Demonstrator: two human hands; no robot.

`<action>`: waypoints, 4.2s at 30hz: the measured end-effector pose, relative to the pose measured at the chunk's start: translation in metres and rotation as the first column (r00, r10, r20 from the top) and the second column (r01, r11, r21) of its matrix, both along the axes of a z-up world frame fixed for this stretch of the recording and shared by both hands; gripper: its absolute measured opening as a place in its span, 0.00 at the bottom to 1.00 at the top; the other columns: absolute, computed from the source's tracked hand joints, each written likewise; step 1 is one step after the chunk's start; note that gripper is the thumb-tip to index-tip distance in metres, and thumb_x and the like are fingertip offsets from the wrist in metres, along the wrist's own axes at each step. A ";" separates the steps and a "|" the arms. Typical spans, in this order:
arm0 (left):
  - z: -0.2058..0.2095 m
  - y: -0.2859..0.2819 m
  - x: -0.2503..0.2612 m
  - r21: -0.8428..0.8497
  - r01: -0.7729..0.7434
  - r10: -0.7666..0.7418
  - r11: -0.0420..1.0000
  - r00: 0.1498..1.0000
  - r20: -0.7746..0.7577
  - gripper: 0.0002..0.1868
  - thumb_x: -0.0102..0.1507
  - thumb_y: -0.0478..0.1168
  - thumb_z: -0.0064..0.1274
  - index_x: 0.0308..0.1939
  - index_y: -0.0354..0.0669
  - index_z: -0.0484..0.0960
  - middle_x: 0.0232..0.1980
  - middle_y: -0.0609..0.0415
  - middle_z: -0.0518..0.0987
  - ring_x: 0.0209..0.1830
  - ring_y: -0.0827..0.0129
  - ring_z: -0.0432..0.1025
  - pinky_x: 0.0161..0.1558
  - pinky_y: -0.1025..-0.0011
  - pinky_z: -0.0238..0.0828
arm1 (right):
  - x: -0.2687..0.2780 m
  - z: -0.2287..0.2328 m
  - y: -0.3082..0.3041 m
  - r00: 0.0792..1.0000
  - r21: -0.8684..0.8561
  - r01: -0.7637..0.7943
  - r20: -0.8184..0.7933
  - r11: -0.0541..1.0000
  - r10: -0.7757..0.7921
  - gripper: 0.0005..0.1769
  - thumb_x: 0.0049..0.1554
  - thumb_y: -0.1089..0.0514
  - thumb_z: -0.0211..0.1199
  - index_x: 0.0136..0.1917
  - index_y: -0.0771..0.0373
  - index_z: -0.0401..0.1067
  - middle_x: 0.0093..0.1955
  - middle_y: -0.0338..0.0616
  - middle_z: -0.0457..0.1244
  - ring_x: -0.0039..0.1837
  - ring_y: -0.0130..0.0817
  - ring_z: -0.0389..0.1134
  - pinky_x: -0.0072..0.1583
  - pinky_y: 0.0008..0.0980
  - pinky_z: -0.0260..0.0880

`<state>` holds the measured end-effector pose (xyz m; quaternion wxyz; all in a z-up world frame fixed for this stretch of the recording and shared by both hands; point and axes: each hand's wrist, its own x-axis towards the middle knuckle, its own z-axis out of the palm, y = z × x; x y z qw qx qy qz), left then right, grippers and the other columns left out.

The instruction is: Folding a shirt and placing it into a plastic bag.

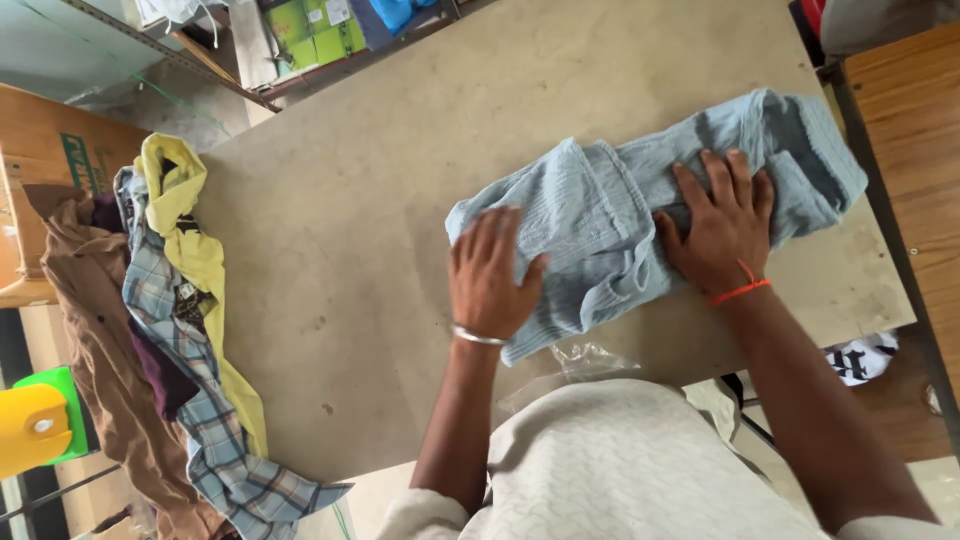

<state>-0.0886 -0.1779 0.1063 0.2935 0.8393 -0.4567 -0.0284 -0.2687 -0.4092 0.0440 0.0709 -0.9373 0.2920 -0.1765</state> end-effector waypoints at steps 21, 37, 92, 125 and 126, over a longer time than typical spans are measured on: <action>-0.047 0.024 0.008 0.046 -0.243 0.245 0.969 0.969 -0.044 0.38 0.64 0.54 0.57 0.73 0.39 0.64 0.63 0.41 0.76 0.56 0.46 0.76 0.54 0.53 0.75 | 0.051 0.004 -0.002 0.981 0.629 -0.031 0.168 0.777 -0.096 0.63 0.52 0.29 0.68 0.82 0.73 0.49 0.69 0.61 0.58 0.65 0.54 0.62 0.63 0.46 0.67; -0.041 0.026 -0.023 0.269 -0.237 0.311 0.933 0.908 -0.279 0.38 0.59 0.59 0.62 0.62 0.35 0.69 0.47 0.37 0.82 0.42 0.42 0.77 0.40 0.50 0.73 | 0.015 0.023 0.030 0.964 0.658 -0.116 0.256 0.744 -0.076 0.18 0.56 0.55 0.67 0.57 0.66 0.78 0.67 0.52 0.65 0.52 0.41 0.72 0.52 0.36 0.73; -0.022 0.099 -0.009 0.207 0.228 -0.197 0.951 0.967 -0.159 0.31 0.49 0.44 0.70 0.58 0.51 0.82 0.61 0.52 0.75 0.62 0.54 0.69 0.60 0.55 0.67 | -0.081 0.026 0.080 0.921 0.375 -0.361 -0.003 0.854 0.391 0.25 0.43 0.59 0.69 0.56 0.56 0.77 0.61 0.42 0.64 0.60 0.42 0.68 0.60 0.41 0.70; 0.076 0.094 -0.020 -0.357 0.339 -0.364 0.871 0.931 -0.003 0.07 0.58 0.29 0.54 0.41 0.39 0.78 0.42 0.51 0.81 0.52 0.56 0.80 0.58 0.56 0.74 | -0.107 0.109 0.084 0.802 0.458 -0.513 0.558 0.726 0.214 0.17 0.50 0.65 0.61 0.53 0.56 0.65 0.65 0.50 0.65 0.69 0.47 0.67 0.74 0.54 0.56; 0.075 0.097 -0.021 -0.411 0.353 -0.406 0.840 0.913 -0.047 0.08 0.58 0.30 0.55 0.41 0.38 0.78 0.42 0.50 0.81 0.49 0.58 0.81 0.54 0.59 0.77 | -0.110 0.107 0.084 0.735 0.506 -0.608 0.649 0.611 0.194 0.18 0.53 0.66 0.59 0.57 0.58 0.64 0.63 0.51 0.67 0.68 0.43 0.70 0.76 0.57 0.56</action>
